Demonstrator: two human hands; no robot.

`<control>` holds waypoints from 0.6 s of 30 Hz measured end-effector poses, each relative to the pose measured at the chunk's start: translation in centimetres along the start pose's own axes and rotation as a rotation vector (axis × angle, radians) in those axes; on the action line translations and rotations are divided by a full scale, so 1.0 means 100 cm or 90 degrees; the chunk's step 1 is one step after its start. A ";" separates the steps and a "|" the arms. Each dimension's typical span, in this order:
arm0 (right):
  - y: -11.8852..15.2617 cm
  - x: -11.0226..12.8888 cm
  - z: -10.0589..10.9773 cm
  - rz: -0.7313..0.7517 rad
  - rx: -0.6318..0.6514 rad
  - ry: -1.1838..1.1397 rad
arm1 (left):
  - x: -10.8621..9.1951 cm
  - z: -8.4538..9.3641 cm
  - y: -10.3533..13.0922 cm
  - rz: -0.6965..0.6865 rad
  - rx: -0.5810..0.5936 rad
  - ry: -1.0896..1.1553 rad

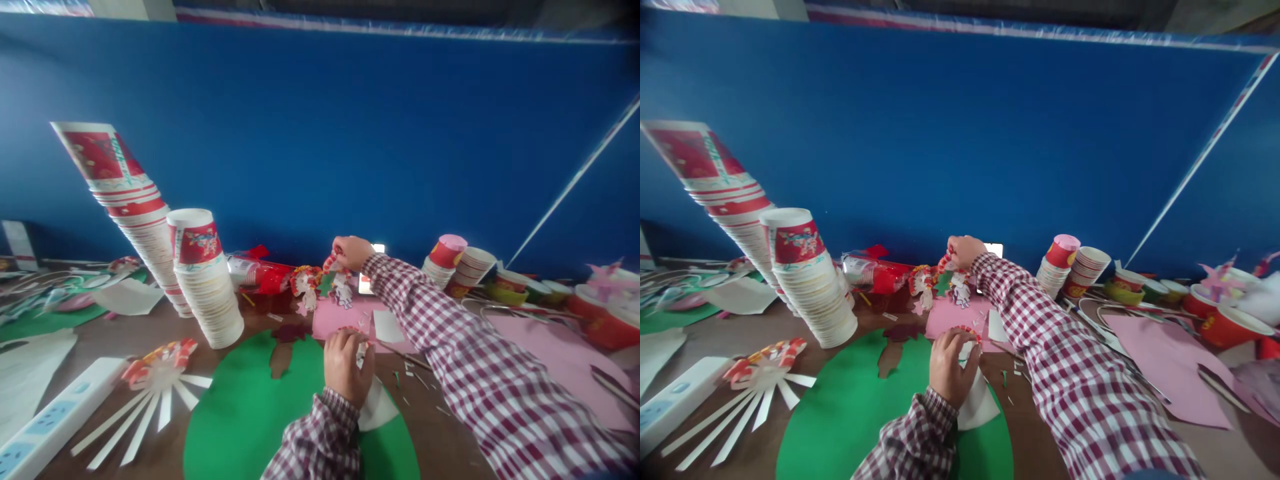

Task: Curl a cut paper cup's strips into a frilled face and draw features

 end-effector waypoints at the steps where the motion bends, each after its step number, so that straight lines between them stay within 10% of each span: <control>1: -0.001 -0.002 0.009 -0.003 -0.016 -0.003 | 0.000 0.000 0.000 -0.002 -0.002 0.000; 8: -0.003 -0.008 0.049 -0.006 -0.087 -0.011 | 0.001 -0.004 0.000 0.007 0.013 0.030; 18: 0.003 -0.019 0.051 -0.022 -0.098 -0.011 | 0.002 -0.005 0.001 0.015 0.031 0.035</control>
Point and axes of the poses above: each hand's wrist, its own y-axis away from the middle knuckle, its own z-axis out of the back of the hand, x = y × z, the point moved 8 cm from there along -y, towards the middle knuckle, and after that the axes turned 8 degrees about -y, right-handed, at the moved point
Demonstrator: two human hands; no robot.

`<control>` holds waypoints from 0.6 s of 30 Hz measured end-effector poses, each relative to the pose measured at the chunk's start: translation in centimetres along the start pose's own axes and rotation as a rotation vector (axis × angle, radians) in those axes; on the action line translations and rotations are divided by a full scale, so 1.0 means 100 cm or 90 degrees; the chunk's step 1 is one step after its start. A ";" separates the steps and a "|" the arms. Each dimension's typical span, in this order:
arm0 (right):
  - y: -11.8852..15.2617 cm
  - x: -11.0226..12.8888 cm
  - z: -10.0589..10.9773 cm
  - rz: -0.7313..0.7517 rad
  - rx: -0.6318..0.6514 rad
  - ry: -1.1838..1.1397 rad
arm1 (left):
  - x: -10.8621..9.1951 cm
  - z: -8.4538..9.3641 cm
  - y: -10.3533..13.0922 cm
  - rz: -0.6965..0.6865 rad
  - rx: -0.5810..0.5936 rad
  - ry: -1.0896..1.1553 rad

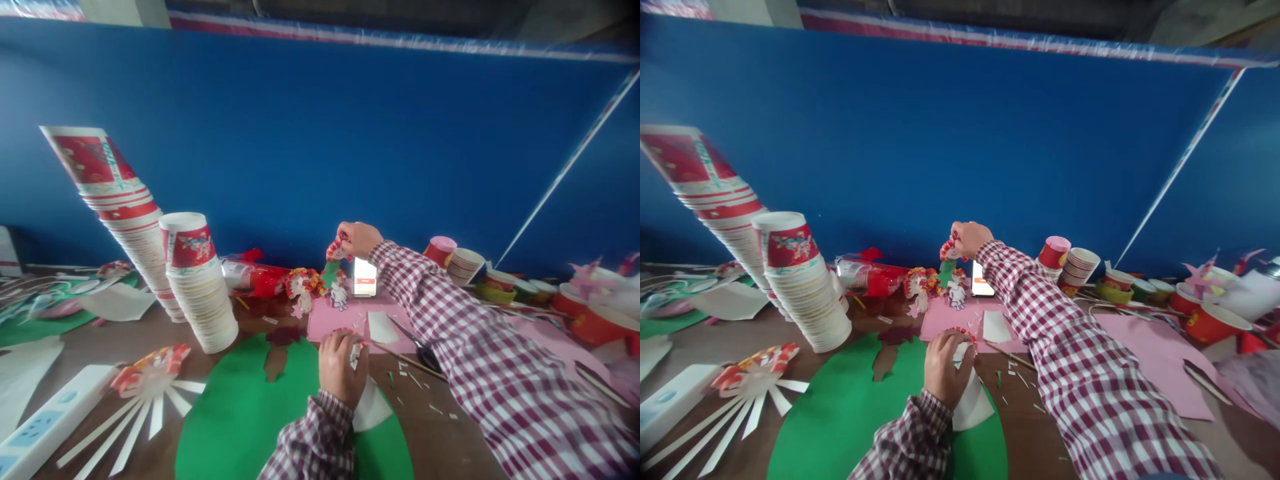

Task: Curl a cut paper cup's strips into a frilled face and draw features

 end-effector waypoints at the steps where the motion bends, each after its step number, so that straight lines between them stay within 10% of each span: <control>1: 0.000 0.000 0.000 -0.002 0.003 0.001 | 0.000 0.000 0.000 0.001 -0.001 -0.001; 18: 0.004 -0.002 -0.009 -0.006 0.037 0.020 | 0.000 0.003 -0.001 0.006 -0.009 -0.001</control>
Point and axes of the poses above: each hand's wrist, its own y-axis away from the middle knuckle, its own z-axis out of the back of the hand, x = y × z, the point moved 8 cm from there along -y, towards the middle knuckle, and after that the axes turned 8 degrees about -y, right-handed, at the moved point
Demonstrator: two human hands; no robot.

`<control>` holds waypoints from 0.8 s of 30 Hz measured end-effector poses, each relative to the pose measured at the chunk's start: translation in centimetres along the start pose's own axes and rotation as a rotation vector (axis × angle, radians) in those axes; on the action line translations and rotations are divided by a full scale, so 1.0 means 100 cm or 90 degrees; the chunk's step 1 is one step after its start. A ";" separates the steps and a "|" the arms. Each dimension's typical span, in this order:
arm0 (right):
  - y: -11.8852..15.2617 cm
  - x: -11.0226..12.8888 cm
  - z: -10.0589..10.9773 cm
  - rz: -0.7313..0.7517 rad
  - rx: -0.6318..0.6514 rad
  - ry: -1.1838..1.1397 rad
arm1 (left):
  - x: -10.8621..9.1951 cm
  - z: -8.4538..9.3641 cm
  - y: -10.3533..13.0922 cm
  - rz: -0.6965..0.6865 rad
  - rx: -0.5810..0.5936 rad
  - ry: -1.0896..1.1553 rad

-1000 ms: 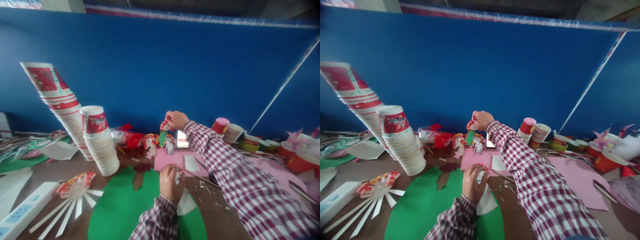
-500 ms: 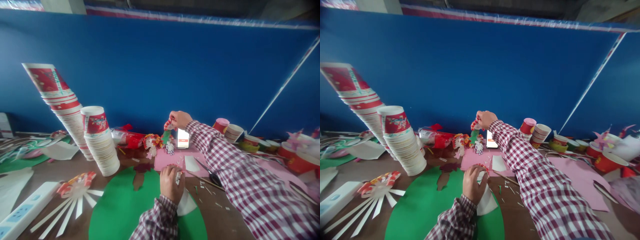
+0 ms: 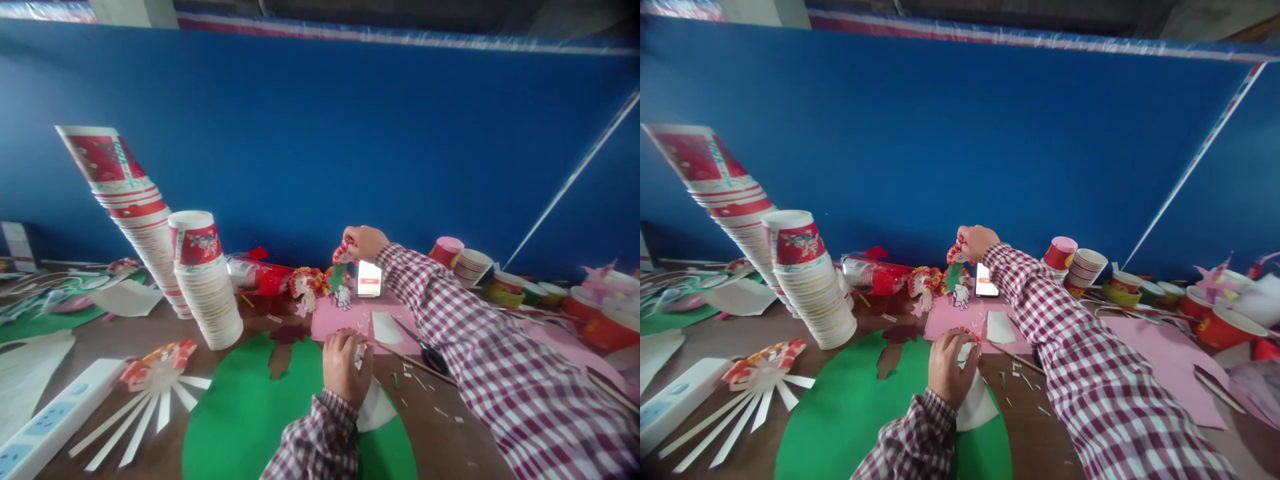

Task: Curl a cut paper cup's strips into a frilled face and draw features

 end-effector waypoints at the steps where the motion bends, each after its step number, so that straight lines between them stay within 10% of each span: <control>1: 0.000 0.000 0.000 -0.001 0.000 0.001 | 0.000 0.000 0.000 -0.001 0.000 0.000; 24: 0.000 0.007 -0.005 -0.003 0.031 0.002 | -0.004 0.003 -0.002 -0.011 -0.019 -0.009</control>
Point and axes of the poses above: each hand's wrist, its own y-axis away from the middle knuckle, its own z-axis out of the back of the hand, x = y × z, the point moved 8 cm from there along -y, towards the middle knuckle, and after that the axes turned 8 degrees about -y, right-handed, at the moved point
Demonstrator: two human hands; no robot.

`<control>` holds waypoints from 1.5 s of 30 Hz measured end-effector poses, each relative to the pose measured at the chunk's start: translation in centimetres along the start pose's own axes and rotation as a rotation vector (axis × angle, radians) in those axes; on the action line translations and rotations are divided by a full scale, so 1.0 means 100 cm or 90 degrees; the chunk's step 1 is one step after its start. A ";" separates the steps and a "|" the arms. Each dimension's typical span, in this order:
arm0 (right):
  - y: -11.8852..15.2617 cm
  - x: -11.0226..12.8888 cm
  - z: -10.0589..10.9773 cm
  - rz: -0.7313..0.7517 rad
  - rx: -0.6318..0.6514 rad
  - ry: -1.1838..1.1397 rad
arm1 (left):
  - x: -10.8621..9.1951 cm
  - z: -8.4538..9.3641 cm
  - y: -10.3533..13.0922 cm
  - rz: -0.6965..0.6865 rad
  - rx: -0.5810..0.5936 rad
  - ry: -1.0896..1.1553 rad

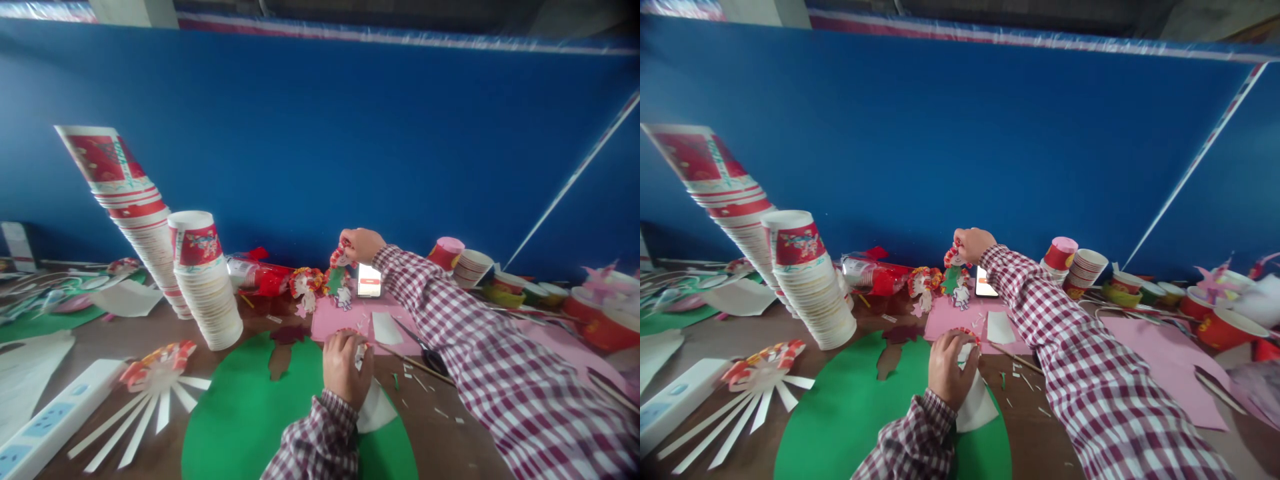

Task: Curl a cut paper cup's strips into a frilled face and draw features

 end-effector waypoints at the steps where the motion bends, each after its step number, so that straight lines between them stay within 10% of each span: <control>1: 0.000 0.000 0.000 -0.001 0.000 0.000 | 0.000 0.000 0.000 -0.002 -0.002 -0.001; 45: -0.005 0.011 0.008 0.030 -0.021 0.009 | -0.001 0.001 0.000 -0.005 0.000 -0.006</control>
Point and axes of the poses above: each hand's wrist, its own y-axis away from the middle knuckle, its own z-axis out of the back of the hand, x = y × z, the point moved 8 cm from there along -y, towards the middle knuckle, and after that the axes turned 8 degrees about -y, right-handed, at the moved point
